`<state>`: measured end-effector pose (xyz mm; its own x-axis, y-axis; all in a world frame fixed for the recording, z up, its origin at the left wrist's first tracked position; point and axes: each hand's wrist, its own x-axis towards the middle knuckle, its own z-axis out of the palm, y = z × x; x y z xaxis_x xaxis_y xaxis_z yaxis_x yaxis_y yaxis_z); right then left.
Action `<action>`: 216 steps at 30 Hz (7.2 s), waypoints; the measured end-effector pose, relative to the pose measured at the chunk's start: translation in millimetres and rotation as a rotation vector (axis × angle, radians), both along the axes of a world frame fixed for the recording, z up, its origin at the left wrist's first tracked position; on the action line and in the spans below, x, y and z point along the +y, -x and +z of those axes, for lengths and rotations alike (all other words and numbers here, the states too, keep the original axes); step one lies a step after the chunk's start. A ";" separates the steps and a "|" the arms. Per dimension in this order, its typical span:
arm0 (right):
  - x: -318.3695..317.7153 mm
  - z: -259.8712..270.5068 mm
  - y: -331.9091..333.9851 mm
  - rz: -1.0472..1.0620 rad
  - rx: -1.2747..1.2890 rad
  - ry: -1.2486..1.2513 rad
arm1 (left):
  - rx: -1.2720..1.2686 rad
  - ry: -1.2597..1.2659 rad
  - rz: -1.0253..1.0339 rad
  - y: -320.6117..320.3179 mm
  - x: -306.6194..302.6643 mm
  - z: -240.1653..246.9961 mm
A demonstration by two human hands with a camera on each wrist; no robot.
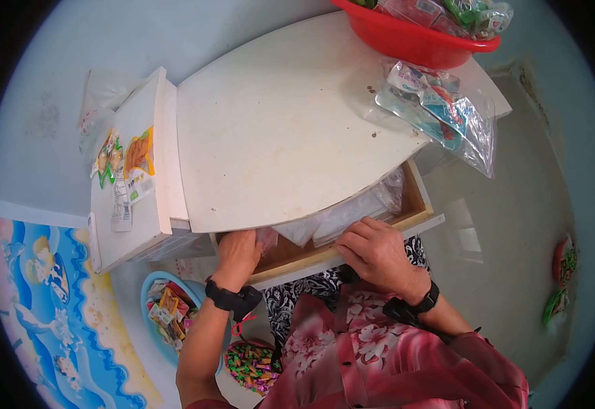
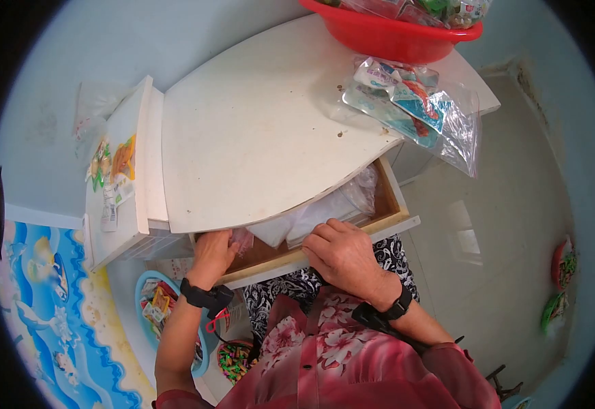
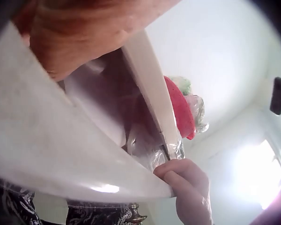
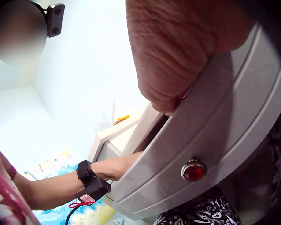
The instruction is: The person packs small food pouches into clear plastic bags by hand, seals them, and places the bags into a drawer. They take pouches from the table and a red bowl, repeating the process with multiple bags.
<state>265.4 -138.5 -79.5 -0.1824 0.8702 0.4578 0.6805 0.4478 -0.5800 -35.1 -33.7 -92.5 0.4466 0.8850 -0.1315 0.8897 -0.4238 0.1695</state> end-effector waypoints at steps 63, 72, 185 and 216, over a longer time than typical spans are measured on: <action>24.7 58.7 35.1 0.223 0.337 -0.082 | -2.133 0.224 -0.079 21.0 -63.6 142.8; 24.0 88.7 16.6 0.014 0.636 -0.105 | -2.461 0.402 -0.116 -57.8 -38.9 153.1; 31.7 53.6 29.9 0.398 1.173 0.757 | -1.099 -0.103 0.314 -92.5 -90.3 85.0; 32.8 54.4 38.7 0.173 0.874 0.596 | -1.200 -0.176 0.229 -86.9 -87.6 79.5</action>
